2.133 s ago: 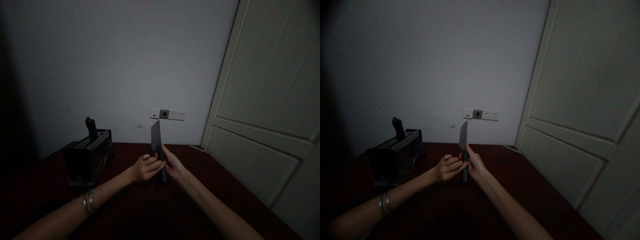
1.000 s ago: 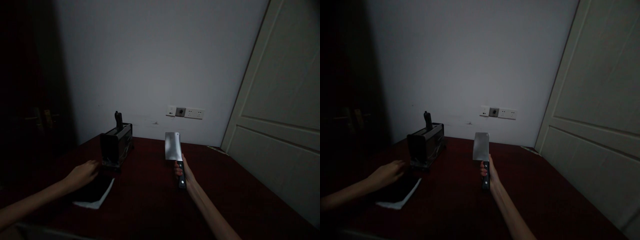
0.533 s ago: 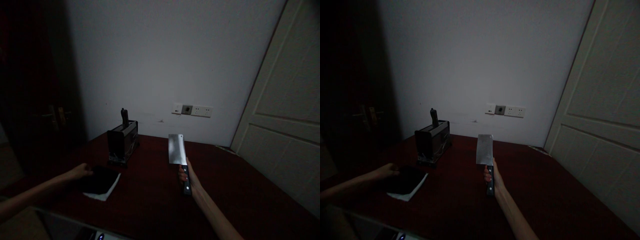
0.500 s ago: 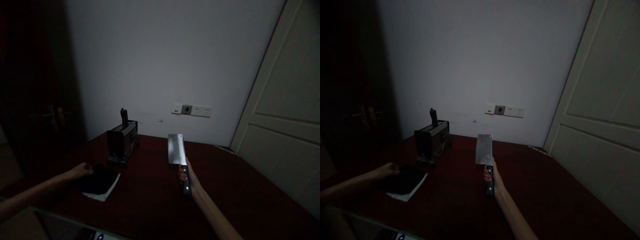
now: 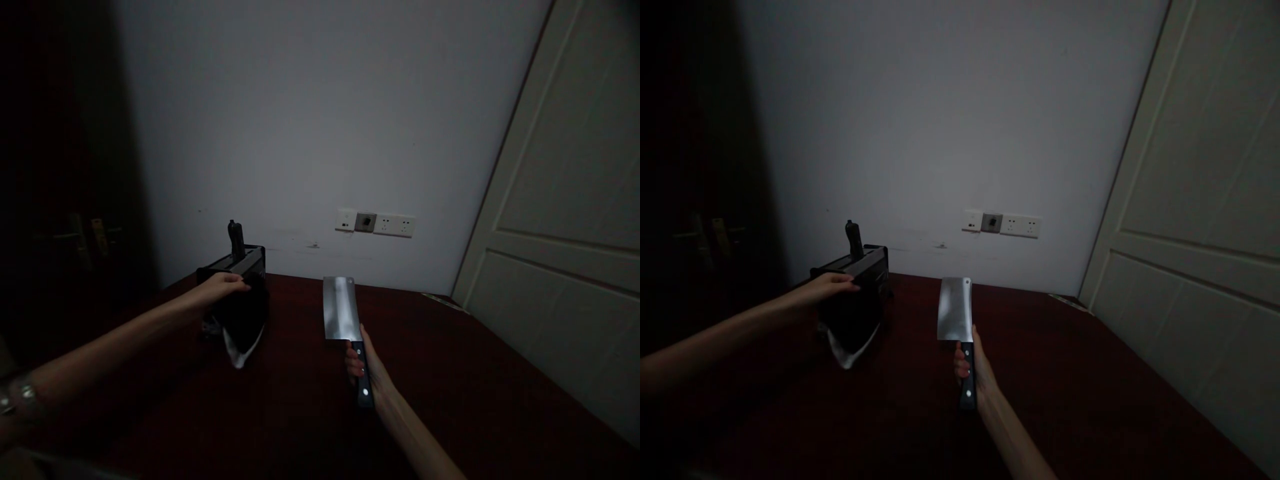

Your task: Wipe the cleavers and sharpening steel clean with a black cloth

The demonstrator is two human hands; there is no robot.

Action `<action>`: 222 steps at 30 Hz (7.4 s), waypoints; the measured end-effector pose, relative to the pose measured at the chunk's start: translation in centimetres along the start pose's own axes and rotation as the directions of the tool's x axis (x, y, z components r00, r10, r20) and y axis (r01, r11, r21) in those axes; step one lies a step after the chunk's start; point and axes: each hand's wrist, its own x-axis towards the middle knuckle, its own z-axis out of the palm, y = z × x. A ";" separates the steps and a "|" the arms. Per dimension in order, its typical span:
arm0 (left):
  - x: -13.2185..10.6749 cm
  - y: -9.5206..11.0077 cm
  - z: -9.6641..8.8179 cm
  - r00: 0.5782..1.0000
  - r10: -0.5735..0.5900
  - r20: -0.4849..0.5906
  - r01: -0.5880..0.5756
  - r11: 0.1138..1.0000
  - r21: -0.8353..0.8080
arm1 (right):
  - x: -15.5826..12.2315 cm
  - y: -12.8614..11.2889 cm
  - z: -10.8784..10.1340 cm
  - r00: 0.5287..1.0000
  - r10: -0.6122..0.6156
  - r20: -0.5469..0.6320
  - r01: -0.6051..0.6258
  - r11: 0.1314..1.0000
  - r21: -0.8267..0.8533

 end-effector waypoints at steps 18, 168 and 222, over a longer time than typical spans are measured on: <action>8.3 4.4 17.1 0.830 0.475 0.291 -0.482 0.875 -0.053 | 1.9 1.1 -1.0 0.993 0.113 -0.019 -0.114 0.993 -0.044; 3.3 5.1 20.5 0.519 0.791 0.325 -0.628 0.095 0.772 | -1.0 0.2 0.0 0.889 -0.043 0.457 0.067 0.997 -0.037; 2.4 1.9 21.2 0.539 0.724 0.431 -0.672 0.061 0.738 | -0.6 -0.1 -1.6 0.880 -0.045 0.472 0.050 0.999 0.001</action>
